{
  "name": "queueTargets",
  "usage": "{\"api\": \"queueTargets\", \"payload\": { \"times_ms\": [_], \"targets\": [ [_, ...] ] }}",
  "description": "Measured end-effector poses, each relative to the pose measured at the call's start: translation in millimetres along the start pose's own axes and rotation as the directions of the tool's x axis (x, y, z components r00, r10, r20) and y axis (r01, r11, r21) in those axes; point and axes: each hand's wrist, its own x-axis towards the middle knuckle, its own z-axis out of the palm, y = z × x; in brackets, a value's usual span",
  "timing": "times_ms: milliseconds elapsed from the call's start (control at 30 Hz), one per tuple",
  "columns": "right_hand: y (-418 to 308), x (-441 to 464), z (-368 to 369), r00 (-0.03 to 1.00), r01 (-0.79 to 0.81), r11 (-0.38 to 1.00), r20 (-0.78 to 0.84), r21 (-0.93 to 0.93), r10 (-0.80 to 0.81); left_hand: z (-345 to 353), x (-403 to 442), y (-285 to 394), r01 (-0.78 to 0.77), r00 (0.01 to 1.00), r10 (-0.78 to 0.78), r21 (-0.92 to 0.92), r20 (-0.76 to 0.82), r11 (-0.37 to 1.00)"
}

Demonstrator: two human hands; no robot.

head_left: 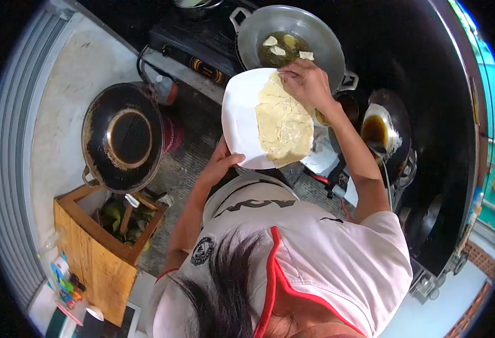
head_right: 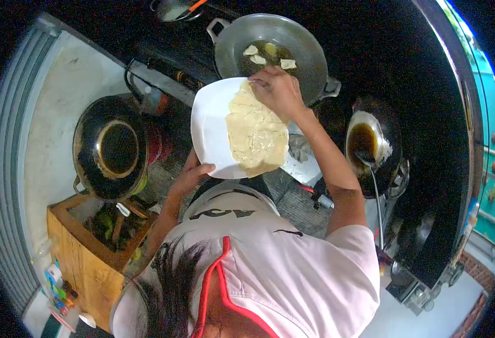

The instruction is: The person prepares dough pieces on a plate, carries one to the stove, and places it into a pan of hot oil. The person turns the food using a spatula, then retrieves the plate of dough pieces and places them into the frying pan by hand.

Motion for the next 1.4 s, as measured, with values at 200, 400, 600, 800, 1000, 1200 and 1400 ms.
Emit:
{"api": "queueTargets", "payload": {
  "times_ms": [200,400,600,800,1000,1200,1400],
  "targets": [
    [-8,-8,0,0.996,0.085,0.993,-0.017,-0.086,-0.086,-2,6,17,0.082,0.996,-0.084,0.086,0.025,0.993],
    [-12,1,-5,0.960,0.246,0.966,0.156,-0.077,-0.232,-2,10,14,0.030,0.998,-0.033,0.085,0.045,0.996],
    [-2,14,-5,0.923,0.332,0.939,0.236,-0.088,-0.304,10,14,13,-0.011,0.999,0.008,0.074,0.046,0.997],
    [17,16,-5,0.872,0.421,0.905,0.304,-0.066,-0.384,26,20,-3,0.067,0.998,-0.067,0.092,-0.001,0.993],
    [36,9,-13,0.812,0.486,0.874,0.377,-0.014,-0.446,50,27,-21,0.051,0.995,-0.052,-0.016,-0.081,0.999],
    [52,0,-22,0.879,0.387,0.911,0.243,0.140,-0.411,63,31,-34,0.030,0.986,-0.039,-0.062,-0.164,0.998],
    [82,4,-31,0.986,-0.100,0.855,0.164,0.508,0.018,54,23,-45,0.024,0.961,-0.082,-0.215,-0.263,0.976]
  ]
}}
